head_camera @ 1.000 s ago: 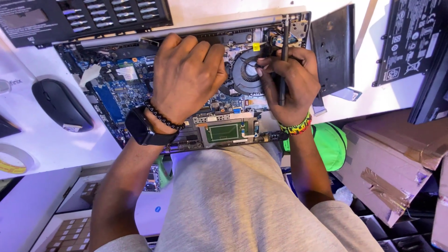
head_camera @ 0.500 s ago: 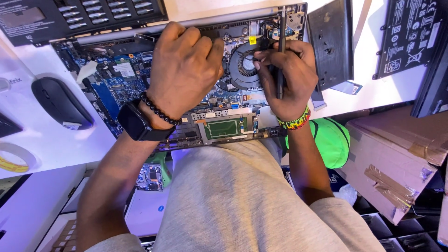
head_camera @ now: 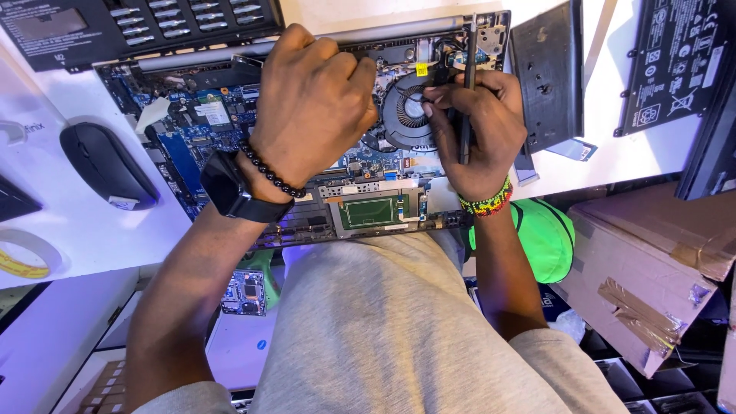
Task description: The person works on a disassembled laptop on a white workbench, using a screwdriver and a black pry tool to loosen and remove components from the exposed motherboard. They handle small screws and parts, reposition the laptop chassis, and press components into place on the board.
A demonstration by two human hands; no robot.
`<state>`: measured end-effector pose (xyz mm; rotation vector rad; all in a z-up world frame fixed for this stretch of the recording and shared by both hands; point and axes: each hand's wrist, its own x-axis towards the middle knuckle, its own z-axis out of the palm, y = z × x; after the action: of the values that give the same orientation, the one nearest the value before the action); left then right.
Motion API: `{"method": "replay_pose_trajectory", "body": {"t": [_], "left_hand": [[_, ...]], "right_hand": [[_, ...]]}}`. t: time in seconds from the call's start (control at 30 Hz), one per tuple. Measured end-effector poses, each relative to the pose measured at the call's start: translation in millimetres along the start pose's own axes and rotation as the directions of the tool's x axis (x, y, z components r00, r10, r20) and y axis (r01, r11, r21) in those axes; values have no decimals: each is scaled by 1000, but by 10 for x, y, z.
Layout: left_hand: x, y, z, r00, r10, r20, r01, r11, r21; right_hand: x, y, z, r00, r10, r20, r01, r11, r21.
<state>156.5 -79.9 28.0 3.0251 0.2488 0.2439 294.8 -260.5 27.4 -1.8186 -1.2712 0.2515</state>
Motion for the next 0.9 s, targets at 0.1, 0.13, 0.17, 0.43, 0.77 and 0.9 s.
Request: {"method": "replay_pose_trajectory", "body": {"t": [0.1, 0.13, 0.17, 0.43, 0.77, 0.9], "left_hand": [[0, -12, 16, 1000, 11, -15, -11, 1000, 15], [-1, -13, 11, 1000, 13, -13, -13, 1000, 10], [-2, -15, 5, 1000, 9, -7, -9, 1000, 1], [-12, 1, -22, 1000, 7, -9, -7, 1000, 11], [-549, 676, -161, 997, -72, 22, 74, 980, -187], [-702, 855, -78, 991, -83, 108, 99, 982, -158]], "right_hand": [[-5, -1, -5, 1000, 1, 7, 0, 1000, -10], [-8, 7, -2, 1000, 6, 7, -6, 1000, -12], [-10, 17, 2, 1000, -5, 1, 5, 1000, -19], [-7, -7, 8, 1000, 6, -4, -6, 1000, -10], [-7, -7, 2, 1000, 0, -5, 0, 1000, -3], [-16, -17, 18, 998, -15, -54, 16, 999, 31]]}}
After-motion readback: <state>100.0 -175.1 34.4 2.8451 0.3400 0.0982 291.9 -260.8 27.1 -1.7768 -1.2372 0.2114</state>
